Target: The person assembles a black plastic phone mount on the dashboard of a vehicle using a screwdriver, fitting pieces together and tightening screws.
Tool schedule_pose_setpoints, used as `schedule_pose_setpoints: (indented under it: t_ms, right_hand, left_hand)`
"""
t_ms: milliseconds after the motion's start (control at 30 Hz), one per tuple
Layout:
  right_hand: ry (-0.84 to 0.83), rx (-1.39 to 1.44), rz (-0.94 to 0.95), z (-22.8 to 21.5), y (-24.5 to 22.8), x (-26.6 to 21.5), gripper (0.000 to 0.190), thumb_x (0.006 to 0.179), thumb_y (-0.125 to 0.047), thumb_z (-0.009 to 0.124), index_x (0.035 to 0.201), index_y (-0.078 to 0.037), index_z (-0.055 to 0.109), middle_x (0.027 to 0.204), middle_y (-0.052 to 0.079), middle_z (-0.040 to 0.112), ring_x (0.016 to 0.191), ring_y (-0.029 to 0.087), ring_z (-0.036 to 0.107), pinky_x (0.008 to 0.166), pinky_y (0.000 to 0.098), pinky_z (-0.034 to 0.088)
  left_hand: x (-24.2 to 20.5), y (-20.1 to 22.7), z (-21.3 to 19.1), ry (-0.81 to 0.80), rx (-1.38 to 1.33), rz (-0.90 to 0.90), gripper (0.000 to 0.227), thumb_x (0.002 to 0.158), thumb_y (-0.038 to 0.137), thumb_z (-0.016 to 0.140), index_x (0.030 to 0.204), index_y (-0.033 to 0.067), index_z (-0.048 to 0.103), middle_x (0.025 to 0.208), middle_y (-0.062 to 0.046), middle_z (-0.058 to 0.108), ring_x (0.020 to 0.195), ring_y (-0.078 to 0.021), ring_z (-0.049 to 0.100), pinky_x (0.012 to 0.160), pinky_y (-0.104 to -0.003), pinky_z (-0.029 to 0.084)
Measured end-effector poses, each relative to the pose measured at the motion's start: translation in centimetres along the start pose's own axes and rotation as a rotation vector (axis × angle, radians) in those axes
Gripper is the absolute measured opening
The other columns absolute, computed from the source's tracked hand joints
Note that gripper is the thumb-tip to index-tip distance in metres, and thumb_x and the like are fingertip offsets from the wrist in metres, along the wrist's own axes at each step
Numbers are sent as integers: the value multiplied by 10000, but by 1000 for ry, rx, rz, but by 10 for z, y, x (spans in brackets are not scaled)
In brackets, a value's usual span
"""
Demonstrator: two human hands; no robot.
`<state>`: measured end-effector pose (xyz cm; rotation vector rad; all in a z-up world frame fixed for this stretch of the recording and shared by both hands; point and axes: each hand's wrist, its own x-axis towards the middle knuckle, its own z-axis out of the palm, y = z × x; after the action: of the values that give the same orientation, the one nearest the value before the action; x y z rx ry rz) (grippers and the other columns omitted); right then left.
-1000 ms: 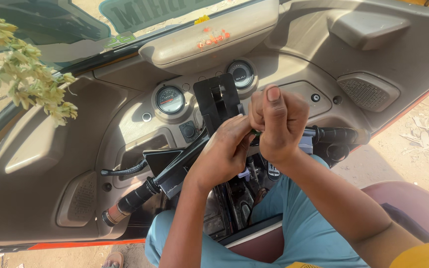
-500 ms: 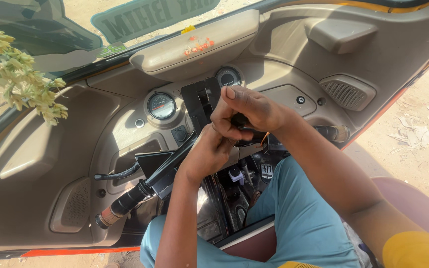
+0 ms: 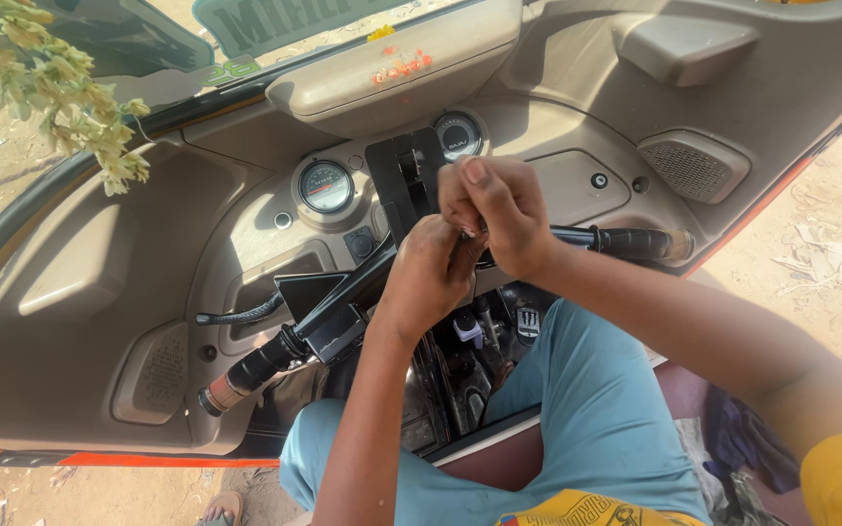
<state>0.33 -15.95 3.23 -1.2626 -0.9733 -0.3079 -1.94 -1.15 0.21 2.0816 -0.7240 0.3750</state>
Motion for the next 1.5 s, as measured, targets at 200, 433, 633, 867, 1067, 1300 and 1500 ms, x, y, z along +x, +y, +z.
schedule_pose_setpoints:
  t_ms: [200, 433, 633, 867, 1067, 1300, 1500]
  right_hand:
    - [-572, 373, 371, -30, -14, 47, 524, 1093, -354, 457, 691, -22, 514, 565, 69, 516, 476, 156, 523, 443, 310, 394]
    - [-28, 236, 272, -7, 2, 8, 530, 1138, -336, 458, 676, -96, 360, 570, -9, 334, 491, 86, 325, 443, 256, 263]
    - [407, -6, -32, 22, 13, 2, 536, 1168, -345, 416, 703, -85, 363, 604, -16, 347, 529, 83, 318, 500, 274, 250]
    - [-50, -40, 113, 14, -14, 15, 550, 1150, -416, 457, 736, -55, 454, 655, 29, 459, 616, 122, 452, 604, 284, 383]
    - [-592, 72, 105, -7, -36, 59, 784, 1161, -608, 298, 788, 21, 579, 764, 93, 589, 776, 187, 615, 750, 325, 495]
    - [-129, 198, 154, -10, 3, 13, 716, 1145, -558, 357, 631, -60, 388, 487, 4, 326, 401, 96, 330, 411, 252, 267]
    - [430, -76, -111, 31, 7, -16, 631, 1170, -432, 371, 659, -64, 333, 592, 0, 319, 454, 91, 334, 453, 258, 257]
  left_hand:
    - [9, 3, -9, -84, -256, -12, 126, 965, 63, 631, 1075, 26, 681, 1021, -92, 723, 946, -227, 716, 811, -364, 562]
    - [14, -4, -19, -98, -118, 212, 61, 959, 28, 675, 1013, 3, 660, 949, -165, 699, 918, -369, 653, 824, -433, 518]
    - [20, 0, -23, -133, -109, 195, 212, 785, -42, 640, 994, -20, 614, 967, -199, 670, 956, -427, 628, 787, -478, 487]
    - [10, -8, -11, -122, 10, 12, 128, 904, 93, 722, 933, 7, 632, 914, -174, 684, 911, -386, 631, 825, -461, 502]
    - [16, -16, -13, -228, -199, 56, 263, 950, 227, 696, 1129, 39, 649, 1089, -115, 694, 1060, -275, 693, 926, -375, 533]
    - [22, -21, -18, -222, -16, 165, 258, 893, 198, 734, 1122, 90, 686, 1146, -123, 679, 1243, -308, 571, 1209, -586, 91]
    - [23, -5, 3, -16, 152, 228, 234, 816, 144, 727, 1042, 129, 667, 1087, -67, 704, 1211, -269, 615, 1240, -548, 197]
